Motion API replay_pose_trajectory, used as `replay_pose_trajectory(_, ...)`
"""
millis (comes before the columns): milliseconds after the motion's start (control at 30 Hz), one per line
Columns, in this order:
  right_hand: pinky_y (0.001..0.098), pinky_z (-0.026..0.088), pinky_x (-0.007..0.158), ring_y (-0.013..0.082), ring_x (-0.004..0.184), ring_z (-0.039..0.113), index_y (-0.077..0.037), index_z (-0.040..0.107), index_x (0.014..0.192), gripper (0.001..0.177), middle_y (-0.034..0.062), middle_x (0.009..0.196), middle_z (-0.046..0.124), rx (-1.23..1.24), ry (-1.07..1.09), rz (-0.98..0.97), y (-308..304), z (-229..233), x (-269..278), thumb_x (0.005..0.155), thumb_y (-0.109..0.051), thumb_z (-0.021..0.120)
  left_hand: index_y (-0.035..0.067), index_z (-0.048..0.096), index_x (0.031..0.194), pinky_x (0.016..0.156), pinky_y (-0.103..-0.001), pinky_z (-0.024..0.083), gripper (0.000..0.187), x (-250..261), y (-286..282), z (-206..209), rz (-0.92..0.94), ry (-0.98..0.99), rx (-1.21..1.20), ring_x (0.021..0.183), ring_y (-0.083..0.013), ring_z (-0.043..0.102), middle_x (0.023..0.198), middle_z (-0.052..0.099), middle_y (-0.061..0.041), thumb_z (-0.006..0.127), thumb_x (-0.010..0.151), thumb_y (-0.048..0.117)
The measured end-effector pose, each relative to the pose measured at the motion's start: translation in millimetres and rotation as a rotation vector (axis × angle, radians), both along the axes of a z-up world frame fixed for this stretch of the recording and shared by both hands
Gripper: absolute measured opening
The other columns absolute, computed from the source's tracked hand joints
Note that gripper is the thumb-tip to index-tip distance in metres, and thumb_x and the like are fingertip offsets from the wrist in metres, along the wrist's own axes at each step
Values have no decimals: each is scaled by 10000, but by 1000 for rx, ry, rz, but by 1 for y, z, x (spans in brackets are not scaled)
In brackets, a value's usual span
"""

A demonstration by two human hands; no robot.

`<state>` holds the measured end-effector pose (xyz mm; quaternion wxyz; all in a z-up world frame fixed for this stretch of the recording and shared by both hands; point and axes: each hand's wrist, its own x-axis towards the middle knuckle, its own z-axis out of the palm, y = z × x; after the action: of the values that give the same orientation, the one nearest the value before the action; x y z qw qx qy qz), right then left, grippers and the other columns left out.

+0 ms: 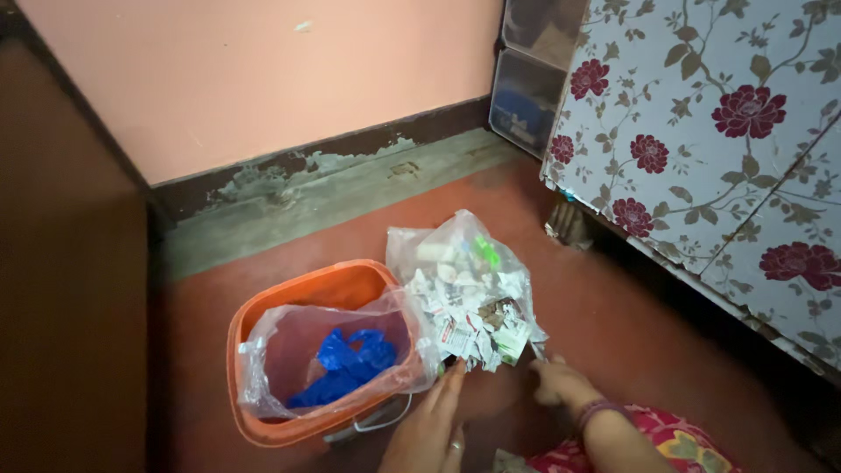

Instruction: The person sits on the floor and transfers crumpled paper and plastic wrappers from a clear plastic bag into an orange bin lined with a plastic bag. The person handles items one at a time, crumpling them before placing them into the bin.

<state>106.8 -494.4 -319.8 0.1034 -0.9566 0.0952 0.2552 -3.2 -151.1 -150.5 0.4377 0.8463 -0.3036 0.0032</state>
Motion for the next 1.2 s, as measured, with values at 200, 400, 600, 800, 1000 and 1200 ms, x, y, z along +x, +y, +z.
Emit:
replay_pose_trajectory(200, 449, 521, 1015, 335, 1196, 662, -157, 628, 1333, 504, 135, 1229, 707, -1, -104, -43, 31, 58, -14, 859, -284, 742, 138, 266, 1592, 1058, -418, 481, 841, 4, 7, 14, 92, 188, -46, 1331, -357, 579, 1527, 480, -202, 624, 845, -9)
replay_pose_trajectory(400, 305, 586, 791, 157, 852, 776, -135, 824, 1080, 229, 71, 977, 843, 621, -761, -347, 83, 154, -66, 868, -172, 747, 63, 455, 1517, 1018, -384, 528, 685, 1, 10, 32, 103, 31, -375, 1144, -259, 776, 1419, 629, -200, 583, 864, -98)
replay_pose_trajectory(600, 244, 491, 740, 93, 887, 577, -12, 723, 1103, 221, 32, 956, 632, 1239, -942, -54, 155, 196, -76, 887, -4, 770, 40, 611, 1411, 800, -270, 666, 472, -3, 32, 67, 226, 97, -619, 999, -143, 766, 1360, 669, -153, 534, 952, -40)
replay_pose_trajectory(800, 230, 554, 828, 95, 991, 697, -23, 673, 1063, 179, 40, 1037, 736, 1305, -854, 239, 239, 231, -62, 893, 30, 658, 112, 648, 1363, 632, -233, 586, 490, 3, 80, 83, 544, 35, -455, 714, -70, 774, 990, 743, -76, 678, 878, 55)
replay_pose_trajectory(1000, 261, 567, 830, 114, 958, 708, -12, 737, 986, 167, 62, 1026, 734, 1050, -1004, 461, 284, 233, -47, 829, 18, 688, 76, 808, 1062, 626, -228, 574, 226, 22, 111, 69, 770, 74, -469, 678, -61, 718, 740, 792, -9, 749, 846, 102)
replay_pose_trajectory(1200, 314, 571, 629, 151, 869, 711, -74, 663, 1192, 436, 34, 1127, 734, 1008, -658, 215, 291, 232, -52, 772, -105, 773, 51, 813, 966, 646, -238, 585, 150, 27, 110, 70, 825, 159, -508, 681, -60, 736, 789, 831, -37, 774, 839, 121)
